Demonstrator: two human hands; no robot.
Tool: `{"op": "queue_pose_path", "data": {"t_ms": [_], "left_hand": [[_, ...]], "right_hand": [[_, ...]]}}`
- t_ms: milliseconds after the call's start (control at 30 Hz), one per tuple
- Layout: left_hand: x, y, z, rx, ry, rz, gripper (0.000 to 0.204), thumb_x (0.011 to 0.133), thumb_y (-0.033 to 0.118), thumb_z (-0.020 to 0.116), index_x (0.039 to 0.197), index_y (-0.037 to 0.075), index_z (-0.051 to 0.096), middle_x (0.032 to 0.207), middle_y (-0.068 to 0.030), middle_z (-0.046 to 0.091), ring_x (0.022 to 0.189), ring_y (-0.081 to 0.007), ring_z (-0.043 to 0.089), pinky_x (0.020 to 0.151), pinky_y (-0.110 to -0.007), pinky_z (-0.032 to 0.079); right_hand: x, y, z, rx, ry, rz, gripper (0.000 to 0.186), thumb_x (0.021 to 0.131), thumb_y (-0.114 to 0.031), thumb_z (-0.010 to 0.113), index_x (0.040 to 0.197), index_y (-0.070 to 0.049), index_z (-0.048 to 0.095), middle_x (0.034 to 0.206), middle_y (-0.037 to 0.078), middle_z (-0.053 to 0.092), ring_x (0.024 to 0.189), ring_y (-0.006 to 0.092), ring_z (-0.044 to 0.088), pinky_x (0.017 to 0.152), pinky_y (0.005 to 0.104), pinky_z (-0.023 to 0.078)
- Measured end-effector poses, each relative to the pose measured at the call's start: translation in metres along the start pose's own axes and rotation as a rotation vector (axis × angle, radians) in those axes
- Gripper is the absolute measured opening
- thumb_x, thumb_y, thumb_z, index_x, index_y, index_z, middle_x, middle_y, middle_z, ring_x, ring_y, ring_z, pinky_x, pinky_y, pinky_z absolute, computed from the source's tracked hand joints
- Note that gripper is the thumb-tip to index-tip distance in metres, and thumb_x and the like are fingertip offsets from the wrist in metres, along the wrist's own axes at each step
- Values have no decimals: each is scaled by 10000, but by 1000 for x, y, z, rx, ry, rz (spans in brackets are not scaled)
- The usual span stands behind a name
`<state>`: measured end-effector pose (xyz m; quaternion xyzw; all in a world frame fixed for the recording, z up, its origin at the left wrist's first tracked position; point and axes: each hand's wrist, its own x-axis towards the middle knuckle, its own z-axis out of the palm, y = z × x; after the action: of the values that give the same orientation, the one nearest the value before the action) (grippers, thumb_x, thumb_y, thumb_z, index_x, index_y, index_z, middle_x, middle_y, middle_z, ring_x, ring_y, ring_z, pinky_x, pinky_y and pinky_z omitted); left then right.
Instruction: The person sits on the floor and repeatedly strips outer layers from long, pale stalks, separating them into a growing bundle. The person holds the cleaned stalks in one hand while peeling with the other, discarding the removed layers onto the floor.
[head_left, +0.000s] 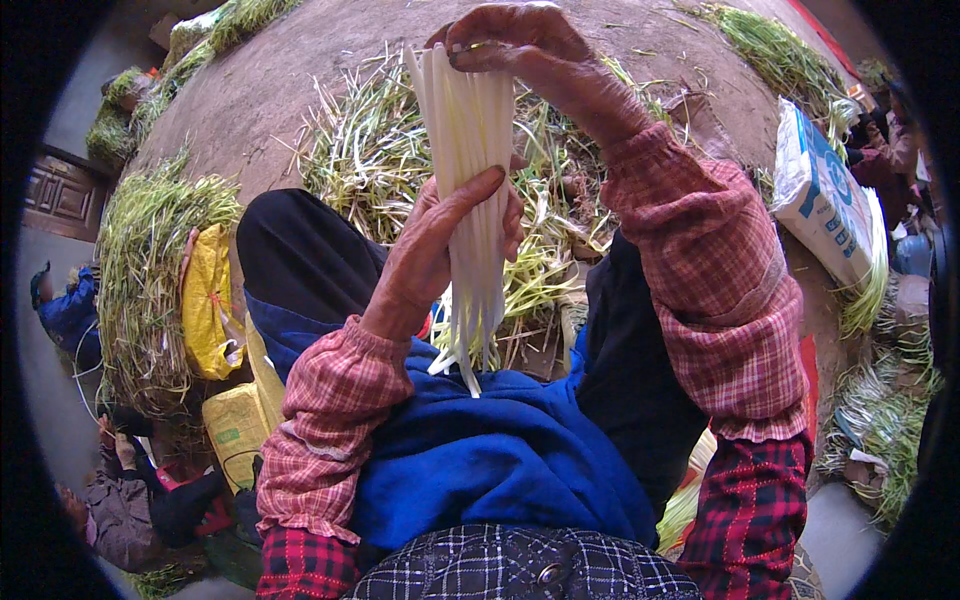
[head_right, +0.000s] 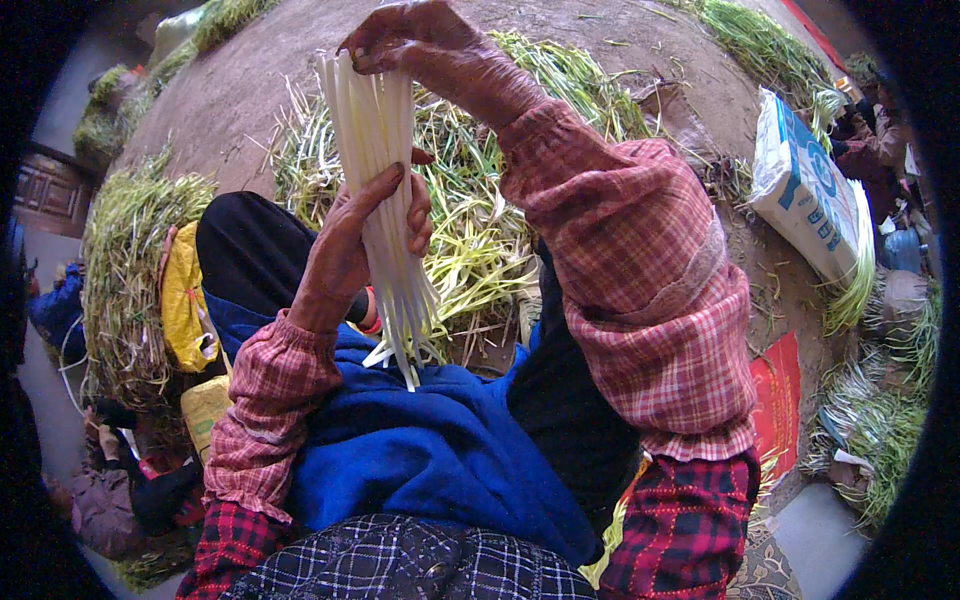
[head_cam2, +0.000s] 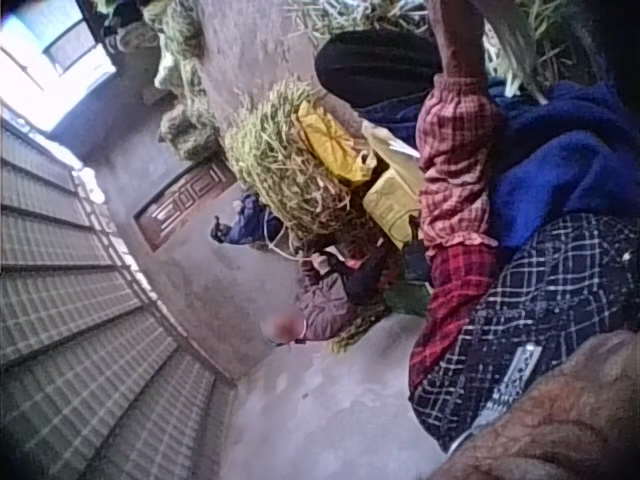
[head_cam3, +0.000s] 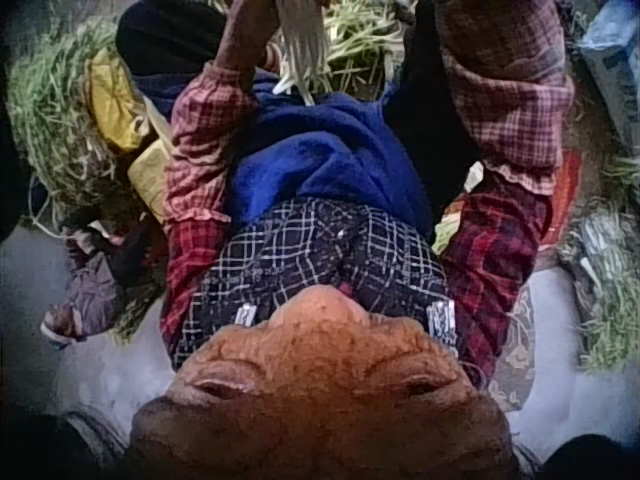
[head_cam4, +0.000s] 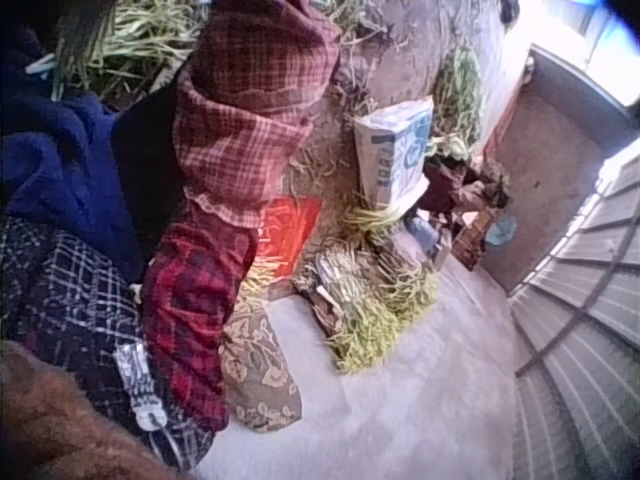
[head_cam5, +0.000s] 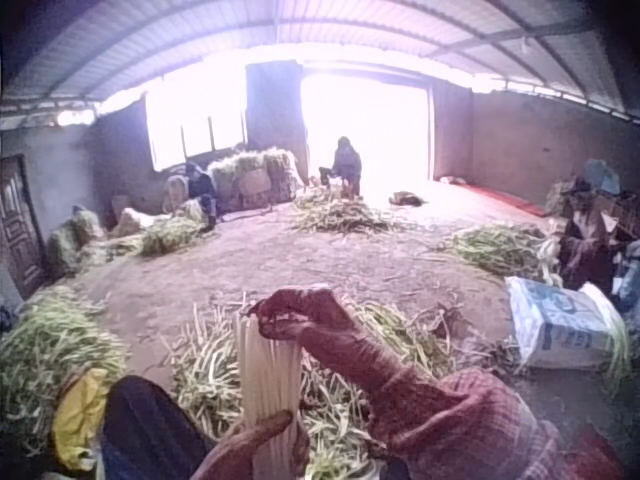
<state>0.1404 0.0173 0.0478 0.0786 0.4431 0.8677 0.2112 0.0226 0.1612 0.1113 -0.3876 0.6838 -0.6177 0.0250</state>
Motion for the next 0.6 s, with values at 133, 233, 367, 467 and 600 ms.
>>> {"op": "queue_pose_path", "data": {"t_ms": [133, 233, 367, 467, 600], "left_hand": [[0, 1, -5, 6, 27, -4, 329, 931, 252, 569, 1117, -17, 537, 715, -78, 579, 600, -158, 573, 546, -268, 468], [2, 2, -2, 10, 43, 16, 319, 922, 257, 583, 1089, -12, 542, 703, -74, 578, 589, -154, 570, 536, -266, 464], [-3, 7, -3, 120, 147, 52, 322, 962, 255, 512, 1153, -1, 475, 721, -58, 518, 568, -138, 519, 521, -267, 449], [1, 8, -1, 136, 165, 83, 341, 961, 259, 512, 1177, -2, 471, 726, -53, 520, 577, -130, 517, 525, -268, 449], [2, 4, -4, 90, 159, 78, 367, 923, 274, 570, 1144, -16, 535, 692, -56, 560, 572, -127, 537, 542, -252, 441]], "right_hand": [[3, 3, 9, -99, 60, -36, 264, 823, -198, 673, 1020, -33, 609, 1040, 108, 597, 986, 231, 573, 846, 354, 469], [4, 2, 2, -226, 112, -99, 288, 822, -209, 674, 1038, -33, 604, 1053, 119, 591, 997, 246, 572, 849, 361, 468], [1, -3, -4, -437, 116, -263, 320, 819, -224, 677, 1063, -33, 597, 1069, 134, 583, 1011, 266, 570, 853, 370, 467], [-3, -8, -11, -548, 100, -306, 345, 817, -235, 679, 1082, -32, 592, 1082, 146, 577, 1022, 280, 569, 856, 377, 466], [-7, -4, -8, -601, 74, -339, 377, 815, -250, 681, 1107, -32, 586, 1099, 160, 569, 1036, 300, 568, 860, 387, 464]]}}
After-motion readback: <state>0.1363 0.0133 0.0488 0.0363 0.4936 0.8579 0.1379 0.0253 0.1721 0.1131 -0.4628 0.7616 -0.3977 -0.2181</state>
